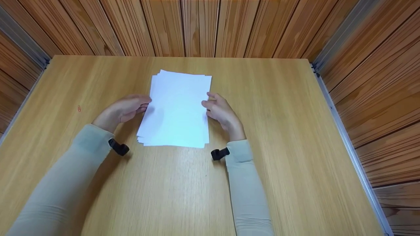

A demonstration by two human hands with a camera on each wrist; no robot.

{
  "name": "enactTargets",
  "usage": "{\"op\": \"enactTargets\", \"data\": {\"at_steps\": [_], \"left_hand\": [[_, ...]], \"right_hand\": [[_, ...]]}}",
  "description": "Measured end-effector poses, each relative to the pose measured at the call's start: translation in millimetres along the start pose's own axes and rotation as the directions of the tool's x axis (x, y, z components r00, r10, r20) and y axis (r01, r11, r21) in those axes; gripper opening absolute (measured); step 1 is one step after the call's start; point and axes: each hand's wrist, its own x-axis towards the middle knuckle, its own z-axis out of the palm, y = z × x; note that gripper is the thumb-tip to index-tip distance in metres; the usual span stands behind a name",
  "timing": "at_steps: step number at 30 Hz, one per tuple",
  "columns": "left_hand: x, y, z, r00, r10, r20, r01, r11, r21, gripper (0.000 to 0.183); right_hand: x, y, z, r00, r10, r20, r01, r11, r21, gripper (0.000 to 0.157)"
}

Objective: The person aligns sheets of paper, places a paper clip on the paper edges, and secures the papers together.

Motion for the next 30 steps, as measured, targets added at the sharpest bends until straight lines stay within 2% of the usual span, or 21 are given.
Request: {"op": "enactTargets", "data": {"at_steps": [15,22,30], "left_hand": [[0.9,6.4,-0.4,0.999,-0.032,-0.024,0.032,0.999,-0.014,0.064],[1.6,5.8,-0.9,0.999,0.011,-0.034,-0.009,0.998,0.060,0.069],[0.0,5.0,1.9,0.998,0.054,-0.039,-0.052,0.998,0.039,0.068]], "right_hand": [[-1.9,-0.9,-1.8,1.000,-0.006,-0.003,0.006,0.999,0.031,0.068],[-0.7,-2.7,0.1,0.999,-0.033,0.016,0.033,0.999,0.019,0.068],[0.1,-0.2,2.8,1.000,-0.017,0.019,0.016,0.999,0.041,0.068]]}}
